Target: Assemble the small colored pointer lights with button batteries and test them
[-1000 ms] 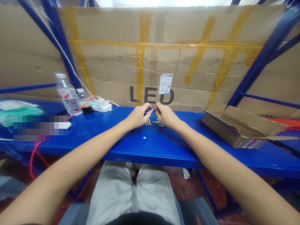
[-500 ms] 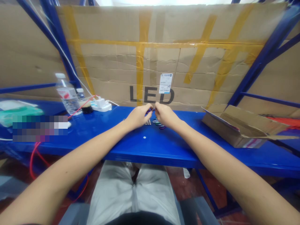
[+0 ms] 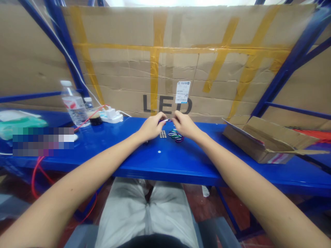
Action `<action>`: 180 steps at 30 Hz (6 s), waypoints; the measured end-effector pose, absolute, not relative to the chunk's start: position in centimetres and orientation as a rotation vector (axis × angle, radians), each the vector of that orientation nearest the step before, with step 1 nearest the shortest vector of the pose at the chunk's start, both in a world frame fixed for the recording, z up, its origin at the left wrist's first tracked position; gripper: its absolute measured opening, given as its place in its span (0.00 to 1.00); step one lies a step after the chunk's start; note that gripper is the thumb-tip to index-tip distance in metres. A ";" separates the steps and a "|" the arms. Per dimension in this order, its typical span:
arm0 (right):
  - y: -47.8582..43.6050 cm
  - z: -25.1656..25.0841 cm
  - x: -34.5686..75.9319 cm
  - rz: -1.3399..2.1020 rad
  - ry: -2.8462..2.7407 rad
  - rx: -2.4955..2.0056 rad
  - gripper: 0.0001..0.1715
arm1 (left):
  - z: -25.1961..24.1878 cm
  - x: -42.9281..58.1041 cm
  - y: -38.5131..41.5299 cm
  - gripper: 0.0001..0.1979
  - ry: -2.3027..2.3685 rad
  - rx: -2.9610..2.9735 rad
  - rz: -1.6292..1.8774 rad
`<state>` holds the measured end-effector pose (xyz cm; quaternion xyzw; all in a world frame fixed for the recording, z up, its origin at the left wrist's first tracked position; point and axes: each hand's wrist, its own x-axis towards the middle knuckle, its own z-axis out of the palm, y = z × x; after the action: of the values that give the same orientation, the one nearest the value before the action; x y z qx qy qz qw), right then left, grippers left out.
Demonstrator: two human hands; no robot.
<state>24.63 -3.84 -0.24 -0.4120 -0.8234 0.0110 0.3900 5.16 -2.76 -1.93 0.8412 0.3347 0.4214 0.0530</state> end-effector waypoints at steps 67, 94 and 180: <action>-3.0 -2.0 25.1 1.529 -1.799 -0.667 0.11 | -1.5 5.1 -2.3 0.12 0.714 2.188 1.230; -4.4 -0.7 24.3 1.093 -2.140 -0.938 0.14 | -0.8 4.1 -2.1 0.34 0.514 1.457 1.105; -4.7 -0.5 24.3 0.910 -2.111 -1.132 0.09 | -1.3 3.8 -1.3 0.34 0.387 1.279 1.037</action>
<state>24.27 -4.68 -0.49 -0.4235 -0.7895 0.3403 0.2857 3.83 -1.31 -1.25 0.5660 0.1711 0.4590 0.6631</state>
